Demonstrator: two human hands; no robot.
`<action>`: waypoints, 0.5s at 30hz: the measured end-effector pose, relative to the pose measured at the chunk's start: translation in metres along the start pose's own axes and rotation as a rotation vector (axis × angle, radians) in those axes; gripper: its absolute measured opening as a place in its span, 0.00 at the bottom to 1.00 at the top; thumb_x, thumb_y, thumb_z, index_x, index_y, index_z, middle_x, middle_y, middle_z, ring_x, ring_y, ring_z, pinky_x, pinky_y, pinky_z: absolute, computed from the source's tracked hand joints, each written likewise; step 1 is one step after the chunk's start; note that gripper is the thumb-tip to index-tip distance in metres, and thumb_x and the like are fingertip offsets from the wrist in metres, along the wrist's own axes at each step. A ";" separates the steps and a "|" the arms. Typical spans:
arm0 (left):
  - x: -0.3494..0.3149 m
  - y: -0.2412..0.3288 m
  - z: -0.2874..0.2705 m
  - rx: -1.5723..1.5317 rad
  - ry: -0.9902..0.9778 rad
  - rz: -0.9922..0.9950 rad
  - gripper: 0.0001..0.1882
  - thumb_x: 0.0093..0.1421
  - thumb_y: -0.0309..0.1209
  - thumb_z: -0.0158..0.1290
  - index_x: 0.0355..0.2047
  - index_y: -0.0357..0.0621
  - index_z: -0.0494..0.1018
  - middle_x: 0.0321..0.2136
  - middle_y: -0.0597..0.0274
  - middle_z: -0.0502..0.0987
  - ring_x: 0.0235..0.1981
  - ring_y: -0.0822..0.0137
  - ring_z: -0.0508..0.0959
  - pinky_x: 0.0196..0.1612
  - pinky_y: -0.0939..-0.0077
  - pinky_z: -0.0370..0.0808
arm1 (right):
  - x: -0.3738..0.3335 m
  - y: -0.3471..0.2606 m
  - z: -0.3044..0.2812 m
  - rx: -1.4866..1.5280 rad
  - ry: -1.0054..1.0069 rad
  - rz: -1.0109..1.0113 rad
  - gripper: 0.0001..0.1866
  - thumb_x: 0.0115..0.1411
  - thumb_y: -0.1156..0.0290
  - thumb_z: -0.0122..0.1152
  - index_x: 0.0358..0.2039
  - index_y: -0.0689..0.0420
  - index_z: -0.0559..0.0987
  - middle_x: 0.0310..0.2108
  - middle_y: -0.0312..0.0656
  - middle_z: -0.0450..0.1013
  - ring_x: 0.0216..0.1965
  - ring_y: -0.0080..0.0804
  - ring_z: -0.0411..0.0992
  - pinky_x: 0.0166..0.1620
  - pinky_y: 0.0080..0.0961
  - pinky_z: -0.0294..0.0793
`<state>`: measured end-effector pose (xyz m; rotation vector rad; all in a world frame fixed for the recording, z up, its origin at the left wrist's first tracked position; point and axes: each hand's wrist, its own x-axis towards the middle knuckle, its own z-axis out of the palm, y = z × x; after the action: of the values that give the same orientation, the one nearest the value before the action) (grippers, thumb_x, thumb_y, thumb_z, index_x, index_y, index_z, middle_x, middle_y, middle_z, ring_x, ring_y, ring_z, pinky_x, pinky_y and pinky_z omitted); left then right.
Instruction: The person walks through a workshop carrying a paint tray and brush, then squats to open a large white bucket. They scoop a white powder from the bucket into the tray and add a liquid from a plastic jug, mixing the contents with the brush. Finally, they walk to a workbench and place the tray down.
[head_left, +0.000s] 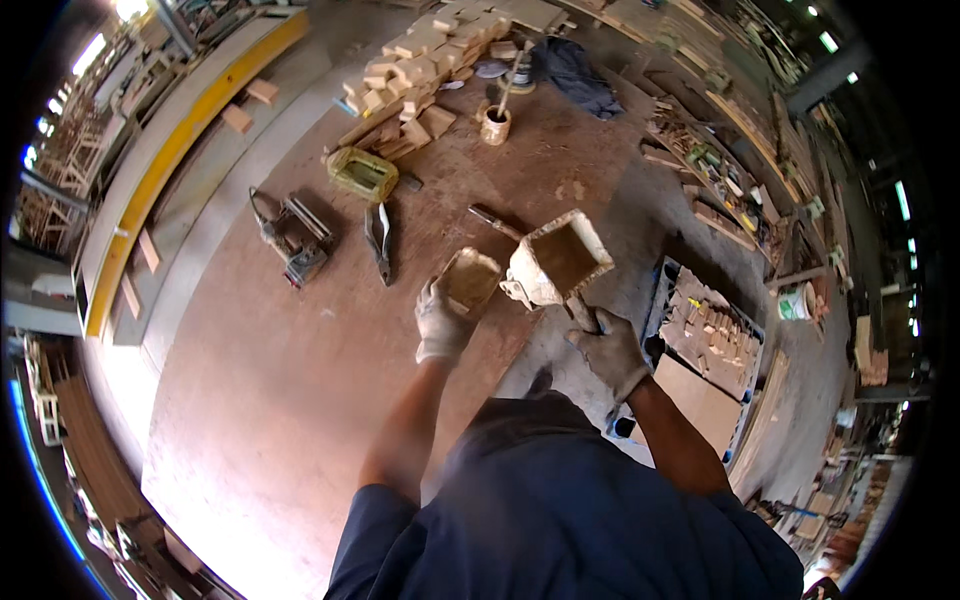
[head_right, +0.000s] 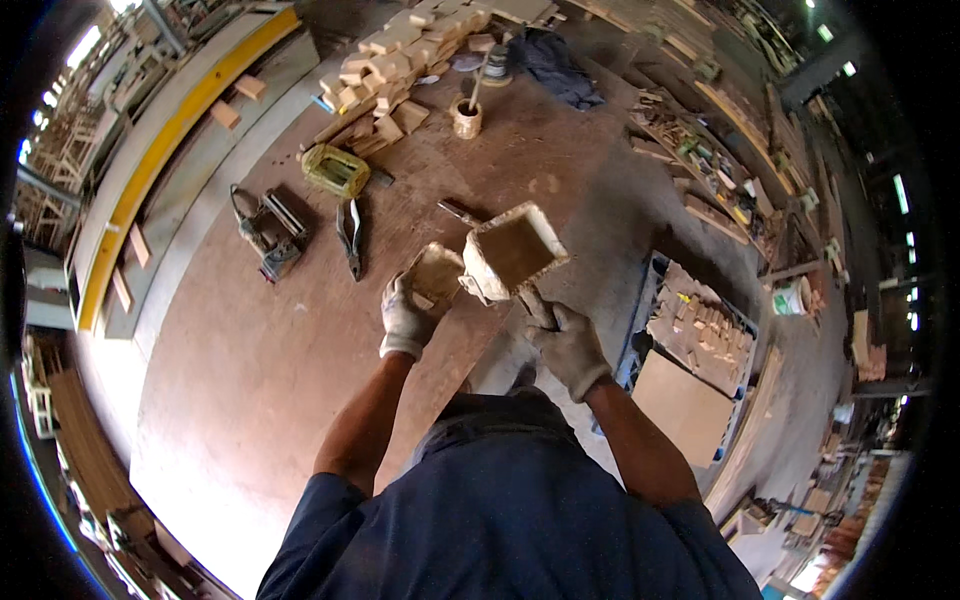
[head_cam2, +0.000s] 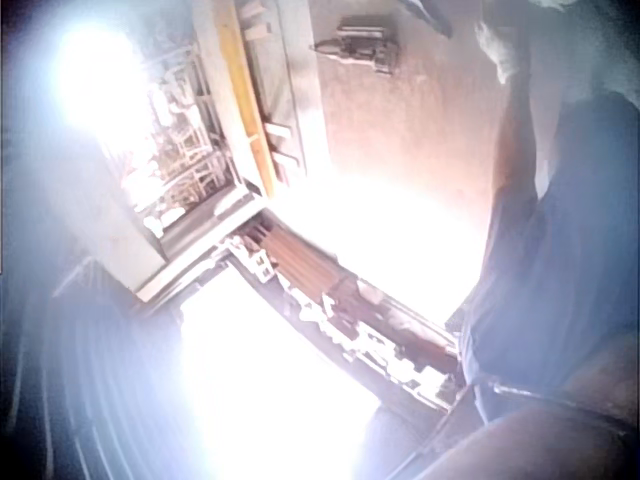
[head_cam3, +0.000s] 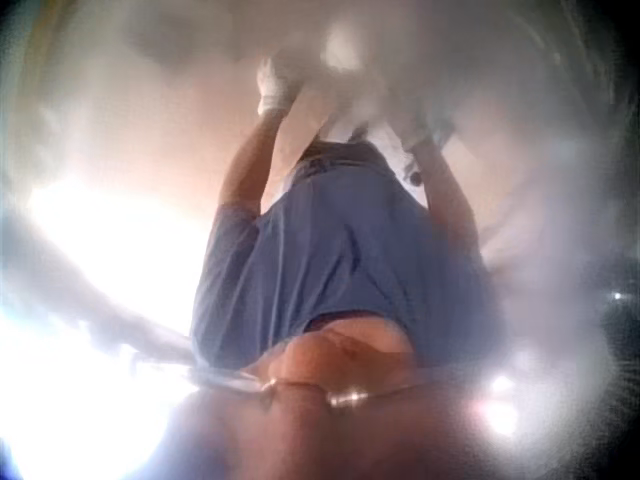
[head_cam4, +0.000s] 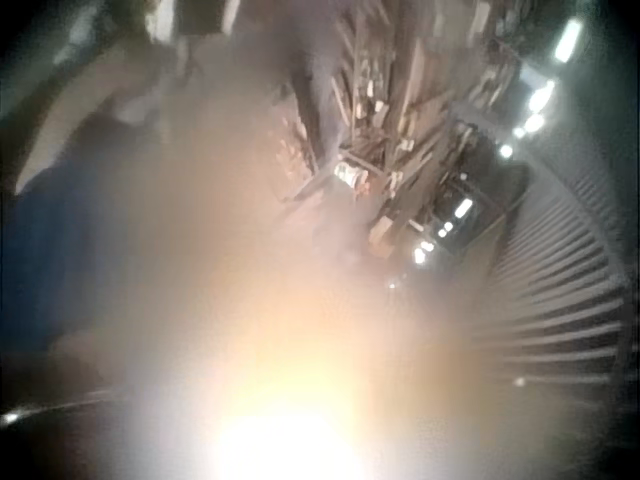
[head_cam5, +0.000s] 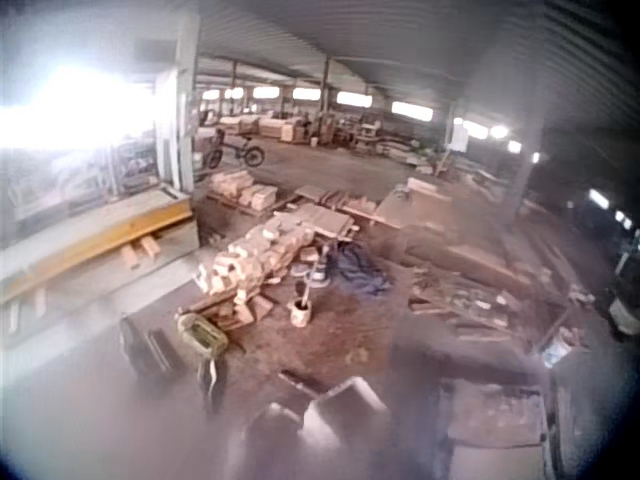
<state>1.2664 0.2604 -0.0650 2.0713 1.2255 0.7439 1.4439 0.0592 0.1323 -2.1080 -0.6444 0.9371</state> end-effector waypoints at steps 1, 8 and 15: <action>0.007 0.002 0.005 -0.015 -0.012 -0.039 0.43 0.49 0.48 0.73 0.62 0.43 0.72 0.60 0.44 0.76 0.62 0.41 0.73 0.65 0.48 0.71 | 0.013 -0.008 0.005 -0.051 -0.014 -0.043 0.12 0.61 0.70 0.69 0.41 0.65 0.82 0.28 0.36 0.76 0.30 0.23 0.70 0.37 0.28 0.74; 0.019 -0.018 0.028 -0.049 -0.034 -0.172 0.47 0.46 0.43 0.76 0.64 0.41 0.69 0.62 0.47 0.75 0.63 0.43 0.73 0.67 0.50 0.70 | 0.091 -0.023 0.050 -0.293 -0.138 -0.196 0.16 0.61 0.61 0.69 0.39 0.63 0.79 0.34 0.57 0.79 0.35 0.51 0.77 0.42 0.42 0.76; 0.018 -0.019 0.032 -0.018 -0.013 -0.183 0.47 0.48 0.40 0.75 0.66 0.42 0.68 0.61 0.48 0.75 0.62 0.44 0.74 0.65 0.49 0.70 | 0.130 -0.028 0.056 -0.422 -0.292 -0.218 0.17 0.60 0.58 0.68 0.35 0.61 0.78 0.35 0.59 0.80 0.39 0.59 0.79 0.44 0.51 0.76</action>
<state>1.2863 0.2768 -0.0968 1.9157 1.3740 0.6530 1.4751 0.1872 0.0737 -2.2131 -1.2911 1.0632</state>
